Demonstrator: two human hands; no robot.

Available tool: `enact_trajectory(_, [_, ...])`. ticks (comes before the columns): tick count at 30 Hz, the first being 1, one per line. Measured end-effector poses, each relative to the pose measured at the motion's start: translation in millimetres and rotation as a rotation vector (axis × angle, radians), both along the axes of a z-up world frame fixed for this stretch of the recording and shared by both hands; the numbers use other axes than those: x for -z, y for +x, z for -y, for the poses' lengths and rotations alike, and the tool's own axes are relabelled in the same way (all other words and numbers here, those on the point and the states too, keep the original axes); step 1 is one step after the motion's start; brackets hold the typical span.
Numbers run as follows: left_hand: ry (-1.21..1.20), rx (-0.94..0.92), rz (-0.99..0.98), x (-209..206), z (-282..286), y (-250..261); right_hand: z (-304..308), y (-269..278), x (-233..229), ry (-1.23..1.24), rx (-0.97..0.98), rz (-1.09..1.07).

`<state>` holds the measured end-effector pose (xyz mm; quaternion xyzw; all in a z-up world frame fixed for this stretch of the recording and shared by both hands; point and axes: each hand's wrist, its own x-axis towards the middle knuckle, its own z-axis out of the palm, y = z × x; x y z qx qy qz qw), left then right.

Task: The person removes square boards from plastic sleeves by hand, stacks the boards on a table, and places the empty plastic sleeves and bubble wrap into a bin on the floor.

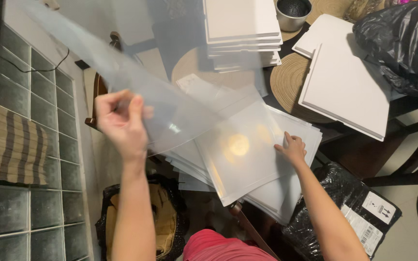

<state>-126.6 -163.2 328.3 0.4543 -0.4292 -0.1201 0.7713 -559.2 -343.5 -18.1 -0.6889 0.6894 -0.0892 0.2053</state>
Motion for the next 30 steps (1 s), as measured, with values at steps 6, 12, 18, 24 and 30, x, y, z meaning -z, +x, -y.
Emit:
enact_trajectory(6, [-0.024,0.083,-0.165,0.9,20.5,-76.5,-48.1,-9.2,-4.9,-0.086,0.311,0.215])
enact_trajectory(12, [0.33,-0.016,-0.523,143.2,-1.3,-132.0,-99.9,-32.9,22.7,-0.281,0.636,0.587])
enact_trajectory(18, [0.841,-0.128,-0.758,298.4,-55.4,-155.8,-145.5,-21.9,41.2,0.028,0.809,1.268])
enact_trajectory(24, [0.98,-0.081,-0.206,349.2,-48.5,-133.4,-147.0,-10.0,7.2,0.2,0.769,1.176])
enact_trajectory(30, [1.313,-0.037,-0.123,283.2,-19.2,-151.6,-144.6,-15.2,4.1,0.197,0.585,1.043])
